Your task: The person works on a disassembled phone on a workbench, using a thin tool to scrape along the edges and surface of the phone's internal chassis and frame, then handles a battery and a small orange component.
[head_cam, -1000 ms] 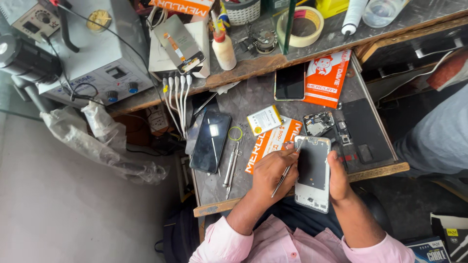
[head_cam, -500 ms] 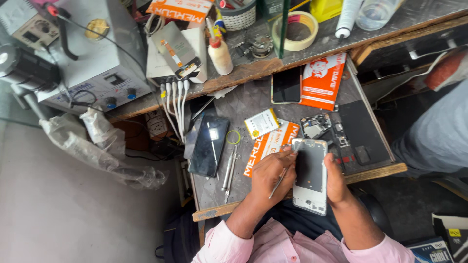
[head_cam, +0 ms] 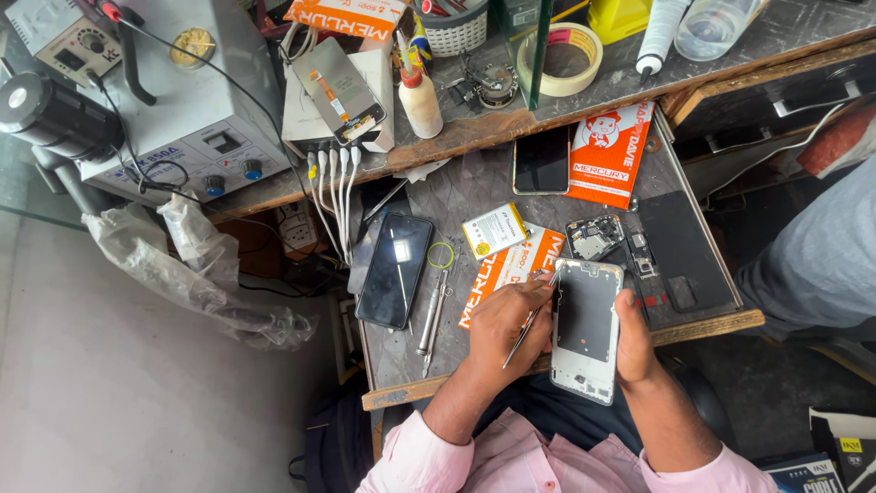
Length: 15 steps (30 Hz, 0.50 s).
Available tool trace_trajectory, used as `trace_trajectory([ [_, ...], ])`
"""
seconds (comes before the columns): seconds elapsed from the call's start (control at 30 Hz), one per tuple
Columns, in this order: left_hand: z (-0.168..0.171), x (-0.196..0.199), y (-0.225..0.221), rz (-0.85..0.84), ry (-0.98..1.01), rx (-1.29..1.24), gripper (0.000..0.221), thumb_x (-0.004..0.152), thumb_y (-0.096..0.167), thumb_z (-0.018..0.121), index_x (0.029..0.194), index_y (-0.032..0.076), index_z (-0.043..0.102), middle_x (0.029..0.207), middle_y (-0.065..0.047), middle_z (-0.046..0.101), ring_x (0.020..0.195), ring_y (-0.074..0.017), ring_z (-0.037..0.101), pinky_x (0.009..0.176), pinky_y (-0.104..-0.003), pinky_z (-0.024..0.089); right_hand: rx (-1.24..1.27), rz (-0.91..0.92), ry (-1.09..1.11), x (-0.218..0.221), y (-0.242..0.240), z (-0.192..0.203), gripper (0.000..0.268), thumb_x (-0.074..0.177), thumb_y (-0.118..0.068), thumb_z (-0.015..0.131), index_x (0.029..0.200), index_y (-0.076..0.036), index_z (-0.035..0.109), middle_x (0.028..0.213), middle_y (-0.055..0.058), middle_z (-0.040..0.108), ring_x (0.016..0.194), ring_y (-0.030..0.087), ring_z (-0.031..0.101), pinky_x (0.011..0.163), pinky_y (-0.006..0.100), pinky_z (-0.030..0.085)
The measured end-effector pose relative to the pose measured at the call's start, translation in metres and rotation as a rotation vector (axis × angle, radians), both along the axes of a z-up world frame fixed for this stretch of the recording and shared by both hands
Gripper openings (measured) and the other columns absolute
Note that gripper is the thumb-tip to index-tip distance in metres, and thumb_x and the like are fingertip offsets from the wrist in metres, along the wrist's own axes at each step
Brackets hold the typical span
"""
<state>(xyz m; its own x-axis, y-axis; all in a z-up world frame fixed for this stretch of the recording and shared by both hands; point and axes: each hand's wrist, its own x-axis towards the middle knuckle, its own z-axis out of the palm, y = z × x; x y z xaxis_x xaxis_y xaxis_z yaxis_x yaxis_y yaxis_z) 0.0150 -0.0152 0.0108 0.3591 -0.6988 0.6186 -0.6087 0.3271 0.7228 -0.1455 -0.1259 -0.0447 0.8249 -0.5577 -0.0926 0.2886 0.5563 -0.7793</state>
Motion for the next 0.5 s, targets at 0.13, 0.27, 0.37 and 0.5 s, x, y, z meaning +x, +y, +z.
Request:
trace_trajectory([
  [0.13, 0.000, -0.002, -0.002, 0.023, -0.003, 0.022, 0.025, 0.087, -0.005, 0.074, 0.109, -0.001, 0.066, 0.111, -0.019, 0.075, 0.093, -0.0319, 0.076, 0.082, -0.038, 0.060, -0.001, 0.019, -0.047, -0.001, -0.002, -0.007, 0.089, 0.102, -0.071, 0.044, 0.145, 0.006, 0.050, 0.116, 0.022, 0.067, 0.098, 0.028, 0.068, 0.083, 0.040, 0.057],
  [0.27, 0.001, -0.005, -0.005, 0.113, -0.013, 0.011, 0.020, 0.086, -0.005, 0.072, 0.105, -0.001, 0.066, 0.099, -0.016, 0.073, 0.092, -0.0329, 0.075, 0.081, -0.039, 0.060, 0.017, -0.033, 0.003, 0.000, -0.003, -0.013, 0.085, 0.098, -0.066, 0.044, 0.147, 0.003, 0.044, 0.134, 0.018, 0.060, 0.120, 0.026, 0.061, 0.099, 0.041, 0.051],
  [0.37, 0.005, -0.005, -0.005, 0.116, 0.021, 0.019, 0.016, 0.086, -0.004, 0.071, 0.101, -0.001, 0.066, 0.095, -0.016, 0.073, 0.086, -0.0327, 0.074, 0.077, -0.039, 0.060, 0.004, -0.017, -0.032, -0.001, -0.002, -0.016, 0.084, 0.101, -0.065, 0.043, 0.148, 0.005, 0.044, 0.136, 0.020, 0.059, 0.122, 0.027, 0.059, 0.101, 0.041, 0.050],
  [0.5, 0.009, -0.005, -0.005, 0.117, 0.111, 0.071, 0.008, 0.087, 0.000, 0.069, 0.094, -0.001, 0.065, 0.086, -0.014, 0.073, 0.077, -0.0305, 0.074, 0.071, -0.037, 0.059, -0.016, -0.005, -0.042, -0.001, -0.001, -0.015, 0.085, 0.104, -0.065, 0.043, 0.149, 0.007, 0.045, 0.135, 0.020, 0.060, 0.121, 0.027, 0.060, 0.101, 0.041, 0.049],
])
